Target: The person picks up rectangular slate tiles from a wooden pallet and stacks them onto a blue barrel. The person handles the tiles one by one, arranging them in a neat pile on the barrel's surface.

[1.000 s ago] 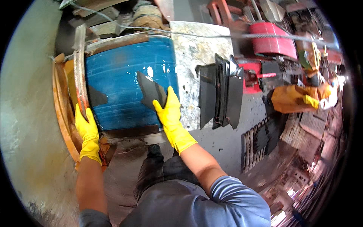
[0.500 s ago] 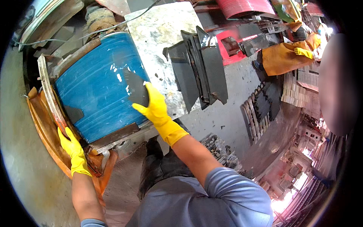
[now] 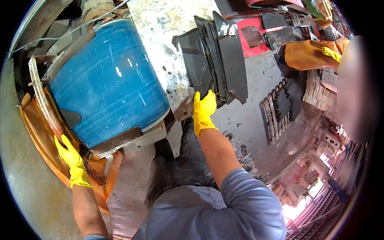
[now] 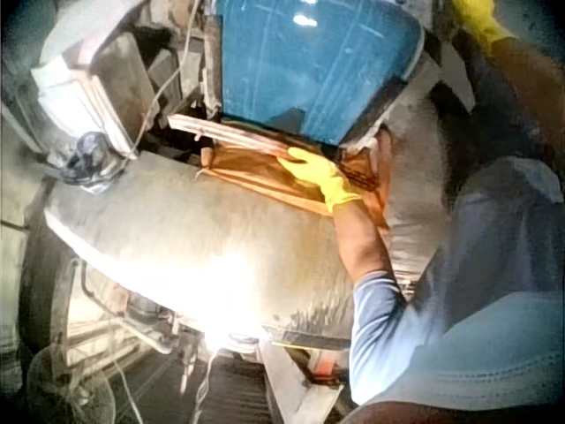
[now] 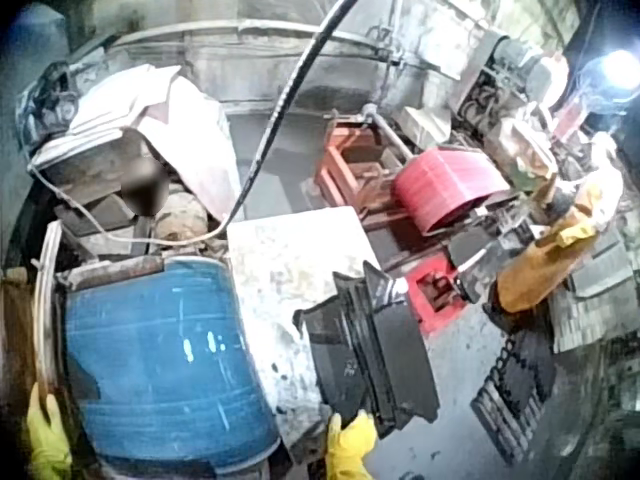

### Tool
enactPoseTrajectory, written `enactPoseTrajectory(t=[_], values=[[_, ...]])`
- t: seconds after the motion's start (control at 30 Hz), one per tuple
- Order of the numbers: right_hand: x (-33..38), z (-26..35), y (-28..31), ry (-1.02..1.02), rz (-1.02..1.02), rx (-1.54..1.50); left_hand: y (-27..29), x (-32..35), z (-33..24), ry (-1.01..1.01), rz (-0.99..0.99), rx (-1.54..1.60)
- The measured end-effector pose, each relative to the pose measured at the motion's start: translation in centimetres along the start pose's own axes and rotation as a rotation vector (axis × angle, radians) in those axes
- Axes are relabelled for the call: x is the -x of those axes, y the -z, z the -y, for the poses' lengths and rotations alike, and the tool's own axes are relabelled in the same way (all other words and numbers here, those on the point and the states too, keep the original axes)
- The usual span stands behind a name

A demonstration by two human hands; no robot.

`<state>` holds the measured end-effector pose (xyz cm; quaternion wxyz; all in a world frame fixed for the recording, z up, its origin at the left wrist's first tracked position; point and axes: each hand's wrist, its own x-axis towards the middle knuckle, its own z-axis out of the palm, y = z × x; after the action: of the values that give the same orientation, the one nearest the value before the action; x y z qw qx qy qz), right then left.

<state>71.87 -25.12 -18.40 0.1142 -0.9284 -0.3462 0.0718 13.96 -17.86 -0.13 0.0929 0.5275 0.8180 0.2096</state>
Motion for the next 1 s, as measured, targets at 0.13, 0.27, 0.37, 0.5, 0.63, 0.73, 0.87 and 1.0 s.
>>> enactPoseTrajectory(t=[0.13,0.27,0.37,0.5,0.63,0.73,0.87,1.0], values=[[-0.1,1.0,0.0,0.181,-0.102,-0.050,-0.1,0.1,0.0,0.020,-0.008,-0.007],[-1.6,4.6,1.6,0.475,-0.057,-0.230,0.3,1.0,-1.3,0.059,-0.024,0.044],[-2.5,11.2,2.9,0.716,0.075,-0.369,-0.4,0.8,-2.2,0.112,-0.035,-0.046],[0.9,25.0,6.7,1.019,0.291,-0.541,1.1,-0.2,-4.2,0.090,-0.012,0.025],[6.5,37.4,6.3,1.457,0.531,-0.579,1.5,-0.3,-4.0,0.111,-0.030,0.019],[11.8,43.2,3.5,1.671,0.632,-0.465,0.8,-0.1,-3.4,0.131,-0.027,0.029],[17.6,47.9,-1.8,1.911,0.588,-0.248,1.3,-0.4,-3.5,0.120,-0.020,0.059],[19.7,50.7,-4.7,1.935,0.750,-0.472,1.6,0.0,-3.7,0.134,-0.022,0.038]])
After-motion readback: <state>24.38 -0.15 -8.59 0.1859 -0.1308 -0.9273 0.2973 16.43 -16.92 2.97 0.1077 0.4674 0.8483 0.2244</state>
